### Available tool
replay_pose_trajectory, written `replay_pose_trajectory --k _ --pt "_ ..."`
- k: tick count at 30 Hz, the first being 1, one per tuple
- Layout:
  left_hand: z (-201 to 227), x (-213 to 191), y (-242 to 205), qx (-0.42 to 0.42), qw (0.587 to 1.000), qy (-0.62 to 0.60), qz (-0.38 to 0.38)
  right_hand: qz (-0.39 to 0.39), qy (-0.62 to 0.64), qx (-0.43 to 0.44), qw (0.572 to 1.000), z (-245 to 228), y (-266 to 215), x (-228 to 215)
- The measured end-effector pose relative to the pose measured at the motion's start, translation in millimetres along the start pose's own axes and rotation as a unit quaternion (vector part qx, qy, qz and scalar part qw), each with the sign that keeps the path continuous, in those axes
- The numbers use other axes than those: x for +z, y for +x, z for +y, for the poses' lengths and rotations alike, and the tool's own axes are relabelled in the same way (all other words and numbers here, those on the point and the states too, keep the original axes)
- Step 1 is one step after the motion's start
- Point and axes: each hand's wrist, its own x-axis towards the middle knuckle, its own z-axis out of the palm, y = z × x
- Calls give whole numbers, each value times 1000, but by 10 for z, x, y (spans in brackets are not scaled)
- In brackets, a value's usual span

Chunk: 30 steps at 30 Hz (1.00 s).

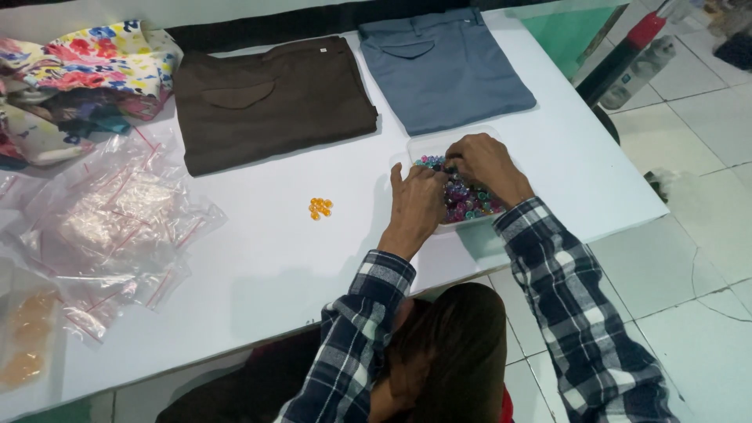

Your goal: Sorting yellow buttons from a container of mixed colored buttons and placing them on a table

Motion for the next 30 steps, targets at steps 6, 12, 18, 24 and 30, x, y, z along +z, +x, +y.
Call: replay_pose_trajectory --k 6,12,18,24,30 --pt "-28 60 4 -1 1000 -1 11 2 3 3 1000 -70 -64 13" --pt "82 -141 -16 -3 999 15 43 19 299 2 954 -264 -543 -531" --pt "-39 74 24 31 992 -65 101 -24 466 -20 884 -444 -780 -660" --pt "-1 44 -70 85 956 -47 276 11 483 -21 875 -403 -803 -600" --pt "-42 -299 -369 81 926 -44 366 53 482 -31 874 -952 -999 -781"
